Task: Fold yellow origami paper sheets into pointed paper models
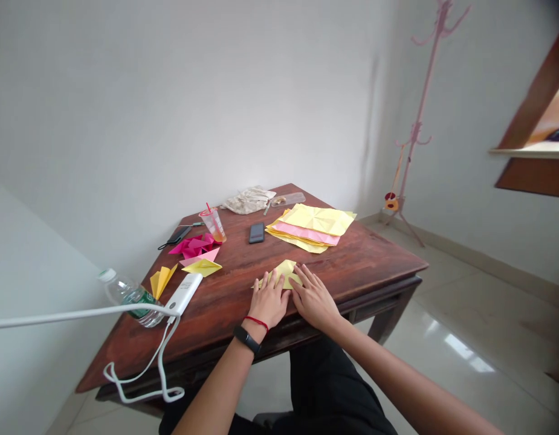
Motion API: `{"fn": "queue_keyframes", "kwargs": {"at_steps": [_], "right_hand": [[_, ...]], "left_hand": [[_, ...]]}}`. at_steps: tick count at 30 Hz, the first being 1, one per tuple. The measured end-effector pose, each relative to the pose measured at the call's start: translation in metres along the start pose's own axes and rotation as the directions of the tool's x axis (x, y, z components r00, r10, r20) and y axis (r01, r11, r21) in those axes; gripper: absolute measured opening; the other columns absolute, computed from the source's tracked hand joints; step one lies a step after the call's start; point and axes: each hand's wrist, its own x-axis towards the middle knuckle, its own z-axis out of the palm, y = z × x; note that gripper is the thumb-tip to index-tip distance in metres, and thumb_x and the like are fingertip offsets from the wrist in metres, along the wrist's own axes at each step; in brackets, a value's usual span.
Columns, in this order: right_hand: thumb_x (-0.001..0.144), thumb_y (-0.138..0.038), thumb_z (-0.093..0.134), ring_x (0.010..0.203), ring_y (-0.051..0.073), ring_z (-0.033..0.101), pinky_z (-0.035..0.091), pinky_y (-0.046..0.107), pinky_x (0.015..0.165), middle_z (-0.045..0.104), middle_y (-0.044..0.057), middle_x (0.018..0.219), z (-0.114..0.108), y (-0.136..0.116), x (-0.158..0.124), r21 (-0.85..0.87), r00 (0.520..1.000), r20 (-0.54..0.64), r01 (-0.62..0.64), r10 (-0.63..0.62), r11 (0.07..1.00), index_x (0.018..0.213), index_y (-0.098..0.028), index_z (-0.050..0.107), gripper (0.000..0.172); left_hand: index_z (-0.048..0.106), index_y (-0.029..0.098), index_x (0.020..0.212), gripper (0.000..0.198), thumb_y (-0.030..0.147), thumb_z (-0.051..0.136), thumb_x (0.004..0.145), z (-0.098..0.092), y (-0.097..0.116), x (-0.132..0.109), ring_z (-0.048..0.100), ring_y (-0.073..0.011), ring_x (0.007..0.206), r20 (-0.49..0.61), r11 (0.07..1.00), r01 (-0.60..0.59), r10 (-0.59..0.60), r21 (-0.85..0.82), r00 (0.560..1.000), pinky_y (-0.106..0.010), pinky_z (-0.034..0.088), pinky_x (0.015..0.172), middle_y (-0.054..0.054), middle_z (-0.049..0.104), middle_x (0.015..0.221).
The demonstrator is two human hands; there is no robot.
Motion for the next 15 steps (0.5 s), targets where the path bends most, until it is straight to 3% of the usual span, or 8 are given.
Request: {"fn": "queue_keyframes", "kwargs": {"at_steps": [9, 15], "right_hand": [[0.096, -0.024, 0.045, 0.149, 0.033, 0.029, 0.032, 0.049, 0.115, 0.044, 0.014, 0.155, 0.005, 0.002, 0.0, -0.016, 1.0, 0.003, 0.009, -0.009, 1.0, 0.136, -0.016, 0.061, 0.043], [0.096, -0.025, 0.043, 0.149, 0.032, 0.028, 0.031, 0.048, 0.116, 0.044, 0.014, 0.155, 0.006, 0.001, 0.0, -0.015, 1.0, -0.01, 0.011, -0.012, 1.0, 0.138, -0.013, 0.058, 0.046]], "left_hand": [[0.028, 0.021, 0.158, 0.058, 0.034, 0.019, 0.102, -0.006, -0.001, 0.033, 0.019, -0.0268, 0.153, 0.13, 0.991, -0.089, 0.101, -0.095, 0.986, -0.055, 0.024, 0.12, -0.003, 0.024, 0.166], [0.021, 0.025, 0.16, 0.059, 0.041, 0.01, 0.104, 0.004, -0.001, 0.045, 0.015, -0.0229, 0.154, 0.077, 0.993, -0.089, 0.095, -0.076, 0.992, -0.052, 0.02, 0.122, -0.002, 0.023, 0.166]]}}
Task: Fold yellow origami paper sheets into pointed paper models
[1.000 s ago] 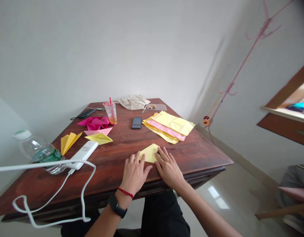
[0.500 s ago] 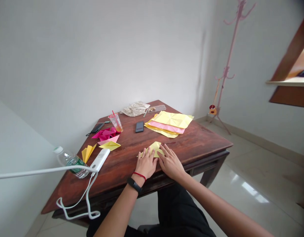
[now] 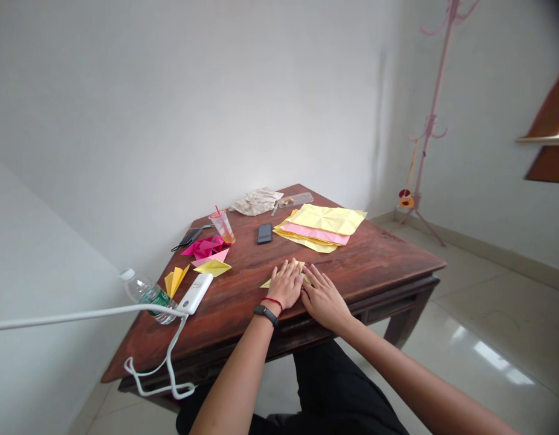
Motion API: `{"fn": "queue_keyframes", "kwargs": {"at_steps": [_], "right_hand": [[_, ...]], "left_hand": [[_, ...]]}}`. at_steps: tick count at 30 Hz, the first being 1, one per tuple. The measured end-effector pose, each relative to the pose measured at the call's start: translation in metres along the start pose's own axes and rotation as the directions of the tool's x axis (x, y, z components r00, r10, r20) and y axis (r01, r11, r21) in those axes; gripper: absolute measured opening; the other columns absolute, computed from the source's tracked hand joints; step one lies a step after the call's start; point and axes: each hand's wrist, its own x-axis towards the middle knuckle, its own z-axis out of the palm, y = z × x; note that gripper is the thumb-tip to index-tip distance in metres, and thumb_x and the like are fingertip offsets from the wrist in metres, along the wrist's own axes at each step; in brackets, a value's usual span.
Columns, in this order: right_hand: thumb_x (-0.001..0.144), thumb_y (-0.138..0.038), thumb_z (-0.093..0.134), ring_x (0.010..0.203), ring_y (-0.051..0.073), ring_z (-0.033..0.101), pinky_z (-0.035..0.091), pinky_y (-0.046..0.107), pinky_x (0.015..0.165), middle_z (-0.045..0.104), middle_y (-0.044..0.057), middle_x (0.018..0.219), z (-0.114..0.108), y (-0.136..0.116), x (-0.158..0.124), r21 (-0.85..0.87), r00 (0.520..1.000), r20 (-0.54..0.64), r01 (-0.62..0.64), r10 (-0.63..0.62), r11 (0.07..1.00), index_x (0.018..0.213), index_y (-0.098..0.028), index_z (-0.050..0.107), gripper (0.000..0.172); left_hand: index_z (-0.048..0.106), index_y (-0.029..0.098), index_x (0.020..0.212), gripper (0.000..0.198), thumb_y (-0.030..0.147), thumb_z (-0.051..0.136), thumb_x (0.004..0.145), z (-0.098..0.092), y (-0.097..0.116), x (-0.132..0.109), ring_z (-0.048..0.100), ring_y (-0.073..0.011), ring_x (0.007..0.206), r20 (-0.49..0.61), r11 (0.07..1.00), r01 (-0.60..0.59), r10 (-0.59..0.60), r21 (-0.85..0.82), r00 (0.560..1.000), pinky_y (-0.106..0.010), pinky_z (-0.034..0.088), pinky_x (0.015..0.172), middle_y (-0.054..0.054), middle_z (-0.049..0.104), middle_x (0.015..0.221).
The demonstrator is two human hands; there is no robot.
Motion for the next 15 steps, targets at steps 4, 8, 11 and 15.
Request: {"fn": "queue_keyframes", "kwargs": {"at_steps": [4, 8, 11, 15], "right_hand": [[0.096, -0.024, 0.043, 0.148, 0.032, 0.031, 0.031, 0.048, 0.116, 0.046, 0.015, 0.153, 0.0006, -0.0001, -0.001, 0.009, 1.0, -0.008, -0.001, 0.001, 1.0, 0.138, -0.011, 0.058, 0.047], [0.095, -0.024, 0.043, 0.145, 0.032, 0.037, 0.032, 0.048, 0.116, 0.049, 0.015, 0.151, 0.0024, 0.0008, -0.0015, 0.009, 1.0, -0.018, 0.014, -0.014, 1.0, 0.139, -0.01, 0.058, 0.048], [0.094, -0.023, 0.045, 0.144, 0.032, 0.039, 0.033, 0.049, 0.115, 0.052, 0.015, 0.149, 0.0032, 0.001, -0.0014, 0.003, 1.0, -0.023, 0.02, -0.02, 1.0, 0.139, -0.011, 0.058, 0.048], [0.095, -0.024, 0.045, 0.142, 0.032, 0.041, 0.032, 0.048, 0.115, 0.053, 0.015, 0.147, 0.0015, -0.0004, -0.001, -0.005, 1.0, -0.013, 0.007, -0.007, 1.0, 0.14, -0.011, 0.057, 0.048]], "left_hand": [[0.02, 0.021, 0.16, 0.065, 0.05, 0.005, 0.103, 0.0045, 0.0013, 0.001, 0.013, -0.0236, 0.154, -0.013, 0.999, 0.02, -0.019, 0.03, 1.0, -0.052, 0.022, 0.122, -0.005, 0.021, 0.166], [0.022, 0.02, 0.159, 0.069, 0.054, 0.004, 0.102, 0.0056, 0.0016, 0.001, 0.014, -0.0243, 0.154, -0.035, 1.0, 0.019, -0.019, 0.009, 0.999, -0.053, 0.022, 0.121, -0.007, 0.022, 0.166], [0.023, 0.021, 0.159, 0.07, 0.056, 0.004, 0.102, 0.0055, 0.0014, 0.0016, 0.015, -0.0243, 0.154, -0.04, 1.0, 0.02, -0.02, -0.013, 0.999, -0.053, 0.02, 0.122, -0.006, 0.022, 0.166], [0.023, 0.021, 0.159, 0.071, 0.057, 0.003, 0.101, 0.004, 0.002, 0.0017, 0.016, -0.0244, 0.154, -0.02, 0.999, 0.037, -0.038, -0.036, 0.999, -0.053, 0.019, 0.122, -0.006, 0.021, 0.166]]}}
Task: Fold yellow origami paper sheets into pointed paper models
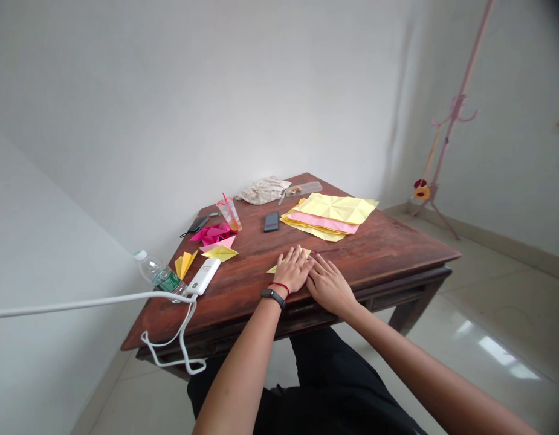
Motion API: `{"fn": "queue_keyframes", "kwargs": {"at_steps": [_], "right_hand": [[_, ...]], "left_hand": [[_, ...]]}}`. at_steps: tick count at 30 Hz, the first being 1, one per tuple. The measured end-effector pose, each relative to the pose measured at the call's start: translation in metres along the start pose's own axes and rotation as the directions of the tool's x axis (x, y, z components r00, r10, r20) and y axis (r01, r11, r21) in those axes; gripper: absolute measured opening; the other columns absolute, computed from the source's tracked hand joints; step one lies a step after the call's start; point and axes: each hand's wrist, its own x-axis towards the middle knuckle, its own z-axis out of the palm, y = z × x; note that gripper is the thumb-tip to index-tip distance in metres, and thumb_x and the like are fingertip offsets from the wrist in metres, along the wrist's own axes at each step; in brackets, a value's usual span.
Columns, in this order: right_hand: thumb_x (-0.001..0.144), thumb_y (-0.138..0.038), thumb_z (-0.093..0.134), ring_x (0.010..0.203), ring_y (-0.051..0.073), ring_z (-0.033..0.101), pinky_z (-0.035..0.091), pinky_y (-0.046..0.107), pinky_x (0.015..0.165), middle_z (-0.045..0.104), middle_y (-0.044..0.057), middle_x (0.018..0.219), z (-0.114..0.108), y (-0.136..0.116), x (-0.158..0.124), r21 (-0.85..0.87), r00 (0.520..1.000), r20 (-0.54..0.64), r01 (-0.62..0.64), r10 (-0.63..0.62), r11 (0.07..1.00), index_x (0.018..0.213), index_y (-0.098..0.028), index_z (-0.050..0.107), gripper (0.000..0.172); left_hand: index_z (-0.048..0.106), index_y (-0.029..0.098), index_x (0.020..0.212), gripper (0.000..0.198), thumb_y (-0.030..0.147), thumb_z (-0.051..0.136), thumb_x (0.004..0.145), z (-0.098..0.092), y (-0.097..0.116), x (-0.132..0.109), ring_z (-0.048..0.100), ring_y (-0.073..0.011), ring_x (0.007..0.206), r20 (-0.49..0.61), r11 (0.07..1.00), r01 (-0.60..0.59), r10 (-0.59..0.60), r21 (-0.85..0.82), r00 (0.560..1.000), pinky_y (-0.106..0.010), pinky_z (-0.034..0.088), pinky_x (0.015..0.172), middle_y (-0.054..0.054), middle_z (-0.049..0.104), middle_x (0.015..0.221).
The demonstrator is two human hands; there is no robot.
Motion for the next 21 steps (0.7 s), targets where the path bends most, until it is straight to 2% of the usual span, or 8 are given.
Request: {"fn": "queue_keyframes", "kwargs": {"at_steps": [9, 21], "right_hand": [[0.097, -0.026, 0.043, 0.142, 0.032, 0.042, 0.03, 0.047, 0.116, 0.058, 0.015, 0.143, -0.0027, -0.0011, 0.0001, -0.009, 1.0, 0.017, 0.006, -0.006, 1.0, 0.14, -0.011, 0.057, 0.047], [0.097, -0.028, 0.043, 0.142, 0.032, 0.042, 0.029, 0.049, 0.115, 0.056, 0.016, 0.145, -0.0032, -0.0003, 0.0005, -0.018, 0.998, 0.051, 0.021, -0.02, 1.0, 0.142, -0.011, 0.054, 0.049]], "left_hand": [[0.036, 0.028, 0.154, 0.067, 0.056, 0.004, 0.102, -0.0035, 0.0021, -0.0064, 0.023, -0.0227, 0.152, -0.064, 0.998, 0.007, -0.011, -0.059, 0.998, -0.049, 0.019, 0.123, -0.002, 0.028, 0.164], [0.038, 0.033, 0.153, 0.061, 0.055, 0.011, 0.103, -0.0025, 0.0013, -0.0064, 0.022, -0.0213, 0.152, -0.073, 0.995, 0.016, -0.023, -0.094, 0.997, -0.048, 0.02, 0.123, 0.002, 0.034, 0.162]]}}
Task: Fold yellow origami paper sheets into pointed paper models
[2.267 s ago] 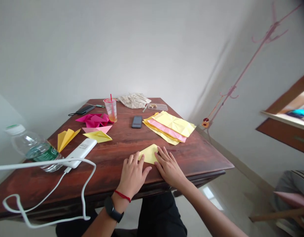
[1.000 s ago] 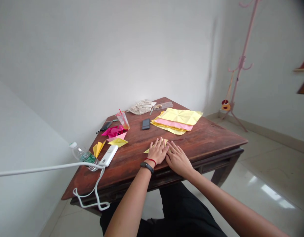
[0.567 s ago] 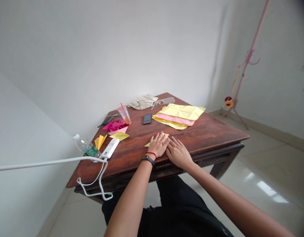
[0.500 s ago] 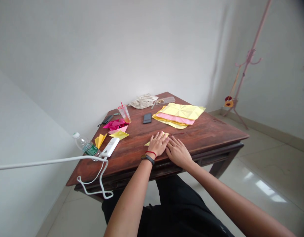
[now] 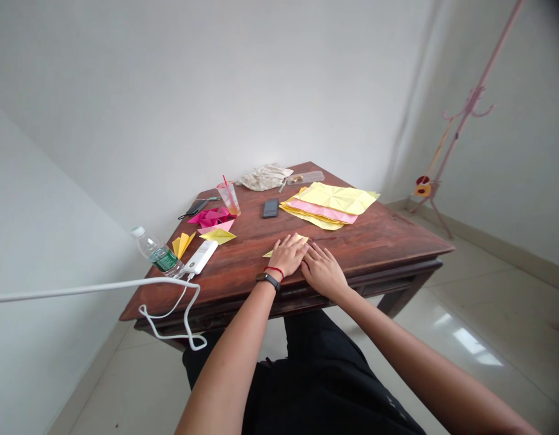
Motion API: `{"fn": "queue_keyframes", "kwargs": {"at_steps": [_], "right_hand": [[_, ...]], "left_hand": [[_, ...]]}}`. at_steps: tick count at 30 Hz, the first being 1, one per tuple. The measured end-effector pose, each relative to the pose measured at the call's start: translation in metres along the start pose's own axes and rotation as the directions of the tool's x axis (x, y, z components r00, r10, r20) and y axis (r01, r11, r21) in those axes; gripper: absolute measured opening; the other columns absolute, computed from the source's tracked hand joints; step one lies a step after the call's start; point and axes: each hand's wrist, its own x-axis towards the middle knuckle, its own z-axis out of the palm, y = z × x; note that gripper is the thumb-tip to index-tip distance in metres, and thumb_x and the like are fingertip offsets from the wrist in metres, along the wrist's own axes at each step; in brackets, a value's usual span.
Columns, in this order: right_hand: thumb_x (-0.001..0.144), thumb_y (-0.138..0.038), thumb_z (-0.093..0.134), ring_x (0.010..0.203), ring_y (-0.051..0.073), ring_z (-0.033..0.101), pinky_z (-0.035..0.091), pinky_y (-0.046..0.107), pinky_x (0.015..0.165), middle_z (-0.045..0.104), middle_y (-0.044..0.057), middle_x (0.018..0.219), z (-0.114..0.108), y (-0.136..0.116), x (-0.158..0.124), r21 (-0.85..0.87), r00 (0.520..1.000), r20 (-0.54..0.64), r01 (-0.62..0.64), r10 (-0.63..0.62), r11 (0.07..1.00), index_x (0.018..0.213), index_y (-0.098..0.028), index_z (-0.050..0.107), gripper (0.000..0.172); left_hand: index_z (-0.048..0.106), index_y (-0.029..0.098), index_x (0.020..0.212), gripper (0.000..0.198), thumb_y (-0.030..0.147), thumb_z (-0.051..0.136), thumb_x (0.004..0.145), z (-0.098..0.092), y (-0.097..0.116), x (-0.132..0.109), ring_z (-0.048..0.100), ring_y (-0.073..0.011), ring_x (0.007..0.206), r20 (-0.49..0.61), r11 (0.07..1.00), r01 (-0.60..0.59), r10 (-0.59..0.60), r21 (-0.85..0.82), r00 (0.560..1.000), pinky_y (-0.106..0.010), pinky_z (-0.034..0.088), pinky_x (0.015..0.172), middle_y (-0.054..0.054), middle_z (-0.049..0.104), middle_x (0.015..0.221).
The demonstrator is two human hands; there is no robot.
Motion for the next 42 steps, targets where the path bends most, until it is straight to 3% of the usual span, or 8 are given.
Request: {"fn": "queue_keyframes", "kwargs": {"at_steps": [19, 28, 34, 42], "right_hand": [[0.097, -0.028, 0.041, 0.142, 0.032, 0.041, 0.029, 0.048, 0.116, 0.056, 0.016, 0.145, -0.002, -0.001, -0.001, -0.008, 1.0, 0.005, 0.013, -0.013, 1.0, 0.14, -0.011, 0.055, 0.048], [0.097, -0.026, 0.04, 0.143, 0.033, 0.041, 0.028, 0.048, 0.117, 0.056, 0.016, 0.145, -0.003, -0.002, 0.0, -0.008, 1.0, 0.023, 0.013, -0.013, 1.0, 0.137, -0.008, 0.059, 0.047], [0.096, -0.026, 0.042, 0.143, 0.032, 0.041, 0.028, 0.048, 0.117, 0.053, 0.015, 0.148, -0.002, -0.001, 0.0, -0.016, 1.0, 0.016, -0.001, 0.001, 1.0, 0.137, -0.011, 0.059, 0.046], [0.099, -0.03, 0.042, 0.143, 0.033, 0.04, 0.029, 0.049, 0.117, 0.052, 0.016, 0.149, -0.003, -0.001, -0.001, -0.006, 1.0, 0.012, 0.003, -0.003, 1.0, 0.135, -0.011, 0.06, 0.044]], "left_hand": [[0.041, 0.033, 0.151, 0.06, 0.055, 0.012, 0.104, -0.001, 0.002, -0.003, 0.028, -0.0221, 0.15, -0.025, 1.0, 0.017, -0.018, -0.012, 1.0, -0.046, 0.022, 0.122, 0.0, 0.034, 0.162], [0.021, 0.021, 0.159, 0.071, 0.059, 0.008, 0.101, -0.004, 0.004, -0.003, 0.013, -0.0254, 0.154, 0.105, 0.998, 0.004, -0.011, 0.059, 0.994, -0.052, 0.016, 0.123, -0.006, 0.019, 0.167], [0.02, 0.015, 0.159, 0.075, 0.06, 0.006, 0.101, -0.001, 0.001, -0.021, 0.01, -0.0256, 0.155, 0.087, 0.998, -0.01, 0.004, 0.069, 0.996, -0.053, 0.013, 0.124, -0.007, 0.018, 0.166], [0.022, 0.014, 0.158, 0.074, 0.061, 0.016, 0.101, -0.003, -0.022, -0.06, 0.017, -0.0244, 0.154, 0.055, 0.994, -0.005, -0.001, 0.111, 0.998, -0.051, 0.016, 0.124, -0.009, 0.023, 0.165]]}}
